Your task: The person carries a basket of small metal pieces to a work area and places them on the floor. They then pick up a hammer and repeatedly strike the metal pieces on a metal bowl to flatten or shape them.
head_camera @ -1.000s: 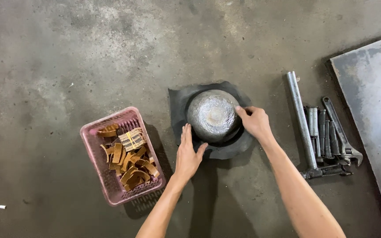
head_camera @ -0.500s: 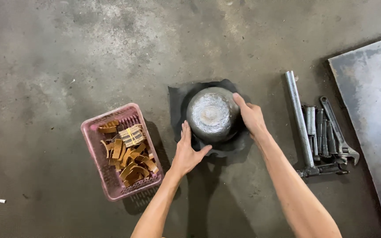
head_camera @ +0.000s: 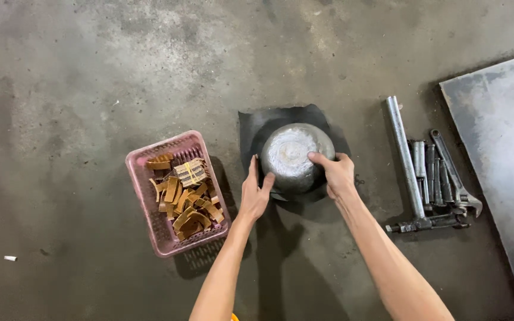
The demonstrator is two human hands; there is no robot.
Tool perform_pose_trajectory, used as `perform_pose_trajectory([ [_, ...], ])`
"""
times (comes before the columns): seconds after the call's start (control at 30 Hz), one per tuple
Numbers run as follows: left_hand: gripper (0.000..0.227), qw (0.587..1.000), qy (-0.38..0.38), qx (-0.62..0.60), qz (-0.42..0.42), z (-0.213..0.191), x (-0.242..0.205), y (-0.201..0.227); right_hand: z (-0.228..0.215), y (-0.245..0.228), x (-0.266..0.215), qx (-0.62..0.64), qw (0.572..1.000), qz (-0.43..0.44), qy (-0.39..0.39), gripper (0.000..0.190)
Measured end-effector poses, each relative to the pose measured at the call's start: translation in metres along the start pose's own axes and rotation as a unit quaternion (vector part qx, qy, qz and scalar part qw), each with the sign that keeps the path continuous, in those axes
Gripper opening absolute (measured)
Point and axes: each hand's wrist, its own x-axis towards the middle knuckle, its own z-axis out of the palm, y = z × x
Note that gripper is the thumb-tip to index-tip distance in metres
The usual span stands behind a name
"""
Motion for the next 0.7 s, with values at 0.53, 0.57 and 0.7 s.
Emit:
perform_pose_trajectory([
  [0.53,0.086,0.969,0.051,0.216,0.105,0.027,0.014,0.001,-0.043,-0.043,-0.002,-0.321,0.919,-0.227,-0.006,0.063],
  [0.57,0.086,0.971,0.046,0.213,0.096,0.027,0.013,0.003,-0.039,-0.046,0.007,-0.284,0.93,-0.232,0.003,0.055],
  [0.7,0.103,0.952,-0.02,0.302,0.045,0.016,0.017,0.004,-0.028,-0.059,0.04,-0.248,0.926,-0.285,0.003,0.044],
])
